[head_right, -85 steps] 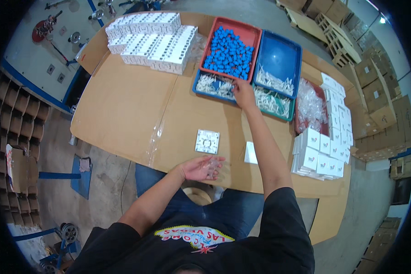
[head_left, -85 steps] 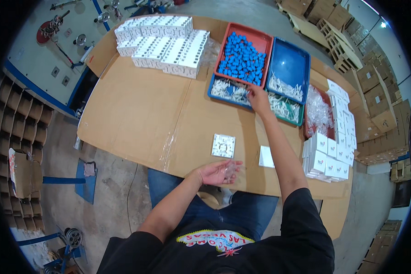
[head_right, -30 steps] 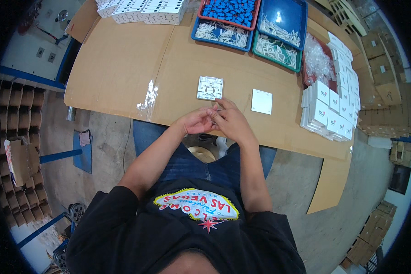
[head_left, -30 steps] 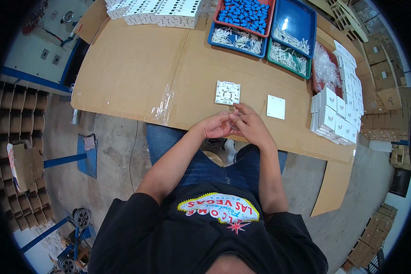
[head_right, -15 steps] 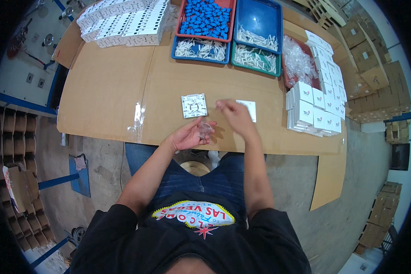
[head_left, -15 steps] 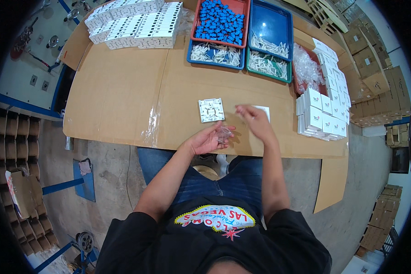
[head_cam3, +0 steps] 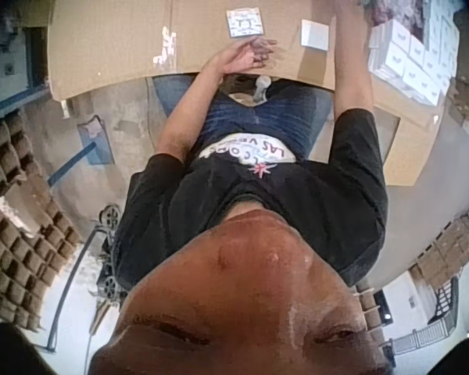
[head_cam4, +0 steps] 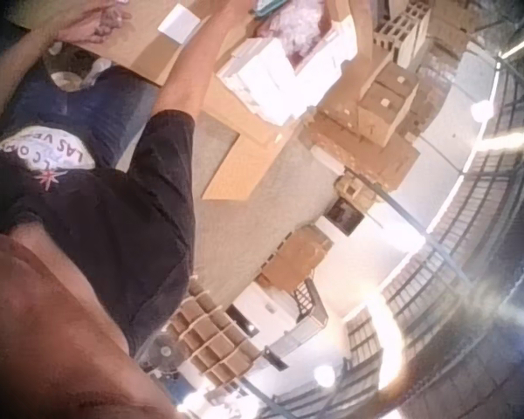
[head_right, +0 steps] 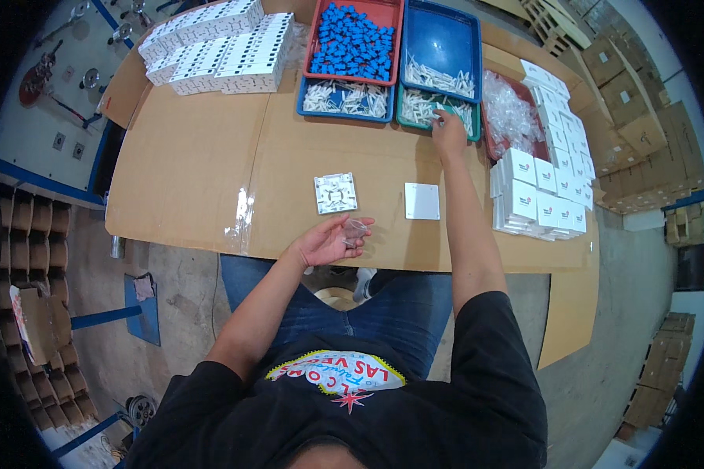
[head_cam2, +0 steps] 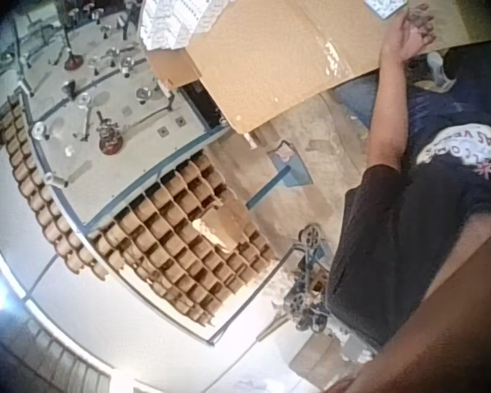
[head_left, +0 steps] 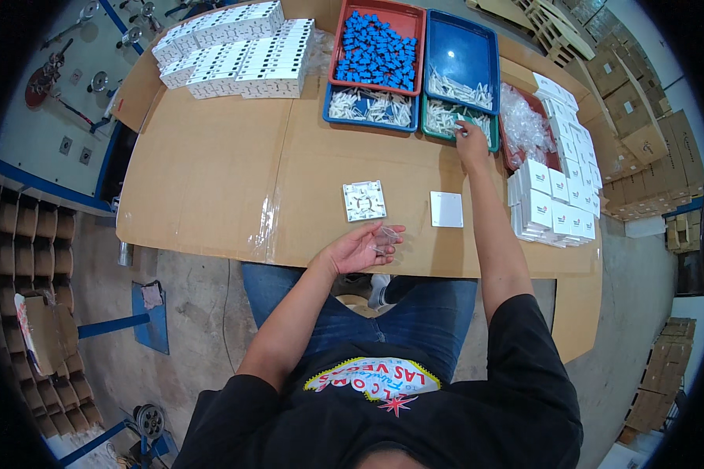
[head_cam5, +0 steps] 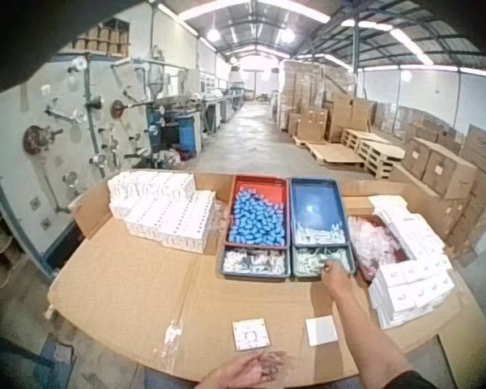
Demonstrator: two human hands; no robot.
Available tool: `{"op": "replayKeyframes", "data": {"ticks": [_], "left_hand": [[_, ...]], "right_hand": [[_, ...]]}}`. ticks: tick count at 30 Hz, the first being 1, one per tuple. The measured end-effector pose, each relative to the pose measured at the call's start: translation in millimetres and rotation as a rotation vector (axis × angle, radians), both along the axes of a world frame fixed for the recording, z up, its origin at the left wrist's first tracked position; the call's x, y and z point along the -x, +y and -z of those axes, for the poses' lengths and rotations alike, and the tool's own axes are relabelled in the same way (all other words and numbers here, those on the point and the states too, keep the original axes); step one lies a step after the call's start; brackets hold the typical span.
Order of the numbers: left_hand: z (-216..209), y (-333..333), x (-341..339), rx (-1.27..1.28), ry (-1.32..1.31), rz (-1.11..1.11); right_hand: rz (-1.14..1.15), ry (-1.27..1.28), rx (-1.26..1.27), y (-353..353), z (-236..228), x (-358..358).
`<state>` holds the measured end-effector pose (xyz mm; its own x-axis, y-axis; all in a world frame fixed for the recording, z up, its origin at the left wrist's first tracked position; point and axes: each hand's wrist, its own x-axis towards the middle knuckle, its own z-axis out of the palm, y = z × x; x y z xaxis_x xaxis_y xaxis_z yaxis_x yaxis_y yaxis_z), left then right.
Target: Assembling small electronic component housings by inserting internal parts and snapping them together.
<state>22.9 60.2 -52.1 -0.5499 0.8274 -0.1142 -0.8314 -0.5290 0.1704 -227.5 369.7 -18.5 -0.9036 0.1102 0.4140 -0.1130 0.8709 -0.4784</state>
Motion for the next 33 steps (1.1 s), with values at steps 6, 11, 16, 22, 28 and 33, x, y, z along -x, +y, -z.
{"op": "replayKeyframes", "data": {"ticks": [6, 11, 16, 22, 28, 33], "left_hand": [[-2, -3, 0, 0.042, 0.04, 0.003], [-1, -3, 1, 0.05, 0.037, 0.0], [-1, -2, 3, 0.017, 0.044, 0.028], [1, -3, -3, 0.021, 0.025, 0.003], [1, 1, 0, 0.017, 0.025, 0.003], [1, -4, 2, 0.043, -0.006, -0.023]], "right_hand": [[0.046, -0.176, 0.016, -11, -5, 10], [0.064, -0.13, 0.019, -11, 0, 12], [0.023, -0.275, 0.124, -4, 0, 22], [0.018, -0.379, 0.119, -6, 8, 31], [-0.116, -0.231, 0.663, 15, 9, 31], [-0.156, -0.254, 0.993, -8, -25, -22]]}}
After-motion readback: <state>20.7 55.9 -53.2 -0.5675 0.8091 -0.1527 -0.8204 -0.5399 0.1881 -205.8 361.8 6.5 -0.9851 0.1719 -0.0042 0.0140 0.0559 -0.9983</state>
